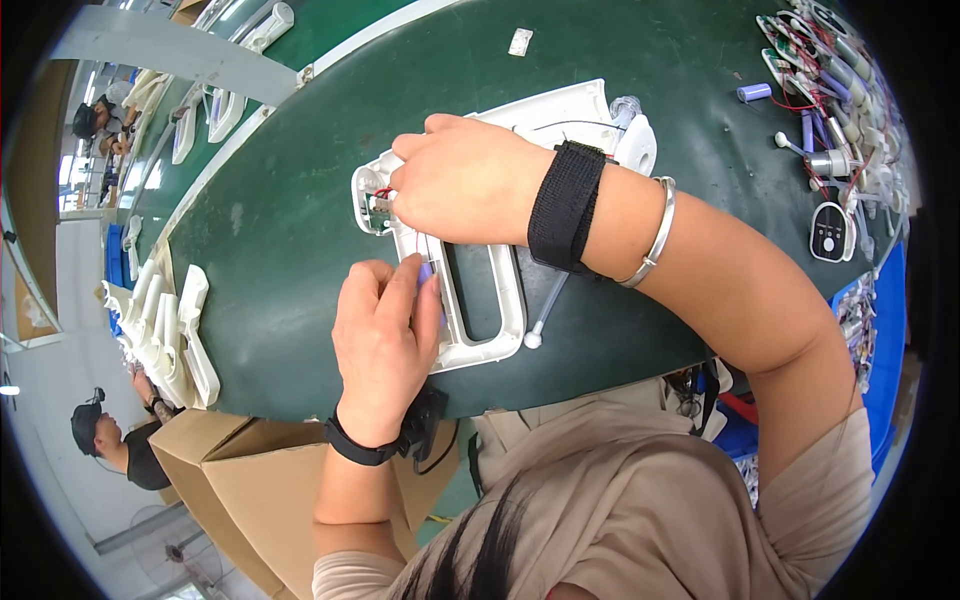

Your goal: Assemble the internal components, including motor and circuit board, into a plastic device housing.

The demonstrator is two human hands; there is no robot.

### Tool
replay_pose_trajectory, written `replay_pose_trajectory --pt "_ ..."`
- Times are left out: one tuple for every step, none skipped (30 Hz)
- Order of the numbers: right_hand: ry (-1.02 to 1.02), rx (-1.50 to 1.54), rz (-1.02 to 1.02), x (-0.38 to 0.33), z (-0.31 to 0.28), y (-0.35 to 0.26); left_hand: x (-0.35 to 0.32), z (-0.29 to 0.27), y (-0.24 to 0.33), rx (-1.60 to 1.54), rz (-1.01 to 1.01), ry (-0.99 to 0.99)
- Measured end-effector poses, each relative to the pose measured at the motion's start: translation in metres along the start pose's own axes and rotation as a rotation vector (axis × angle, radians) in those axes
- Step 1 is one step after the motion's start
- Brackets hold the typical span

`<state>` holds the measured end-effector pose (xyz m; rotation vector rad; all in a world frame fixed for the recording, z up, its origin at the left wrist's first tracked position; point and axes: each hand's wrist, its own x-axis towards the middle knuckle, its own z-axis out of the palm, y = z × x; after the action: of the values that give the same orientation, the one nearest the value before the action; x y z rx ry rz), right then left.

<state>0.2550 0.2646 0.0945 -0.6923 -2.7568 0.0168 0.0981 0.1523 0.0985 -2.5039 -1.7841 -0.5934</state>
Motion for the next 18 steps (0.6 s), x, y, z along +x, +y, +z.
replay_pose_trajectory --pt "0.003 0.004 -0.002 0.001 -0.001 0.0 -0.001 0.0 -0.002 0.004 -0.001 -0.002" --pt "-0.046 0.013 0.01 0.002 -0.001 0.0 -0.002 0.002 -0.005 -0.108 -0.027 -0.021" --pt "-0.095 0.021 0.022 0.003 -0.003 0.0 -0.002 0.003 -0.009 -0.221 -0.052 -0.04" --pt "-0.095 0.025 0.021 0.004 -0.003 0.0 -0.003 0.004 -0.012 -0.22 -0.055 -0.043" --pt "-0.117 0.025 0.027 0.006 -0.003 0.0 -0.004 0.004 -0.015 -0.264 -0.042 -0.058" --pt "-0.139 0.025 0.033 0.007 -0.004 -0.001 -0.005 0.004 -0.018 -0.308 -0.029 -0.072" --pt "-0.139 0.022 0.029 0.007 -0.003 -0.001 -0.004 0.006 -0.019 -0.308 -0.031 -0.067" --pt "-0.111 0.013 0.012 0.006 -0.002 -0.001 -0.003 0.007 -0.02 -0.318 -0.047 -0.083" --pt "-0.082 0.005 -0.006 0.006 0.0 -0.001 -0.004 0.007 -0.02 -0.327 -0.064 -0.098" --pt "-0.125 0.003 -0.002 0.006 0.001 -0.003 -0.004 0.008 -0.021 -0.328 -0.057 -0.091" --pt "-0.122 -0.006 -0.001 0.005 0.001 -0.003 -0.005 0.009 -0.022 -0.259 -0.007 -0.094" --pt "-0.129 -0.025 -0.011 0.005 0.001 -0.003 -0.005 0.009 -0.021 -0.189 0.043 -0.097" --pt "-0.136 -0.036 -0.025 0.006 -0.002 -0.006 -0.006 0.007 -0.019 -0.187 0.042 -0.095" --pt "-0.166 -0.031 -0.023 0.008 -0.004 -0.007 -0.006 0.006 -0.017 -0.167 0.007 -0.119" --pt "-0.162 -0.031 -0.026 0.009 -0.007 -0.007 -0.006 0.005 -0.014 -0.147 -0.029 -0.142" --pt "-0.213 -0.003 -0.011 0.01 -0.012 -0.004 -0.005 0.004 -0.013 -0.143 -0.027 -0.138" --pt "-0.263 0.025 0.003 0.012 -0.015 -0.002 -0.005 0.004 -0.012 -0.128 -0.04 -0.159" --pt "-0.251 0.021 -0.052 0.012 -0.015 0.002 -0.004 0.003 -0.012 -0.114 -0.054 -0.178"
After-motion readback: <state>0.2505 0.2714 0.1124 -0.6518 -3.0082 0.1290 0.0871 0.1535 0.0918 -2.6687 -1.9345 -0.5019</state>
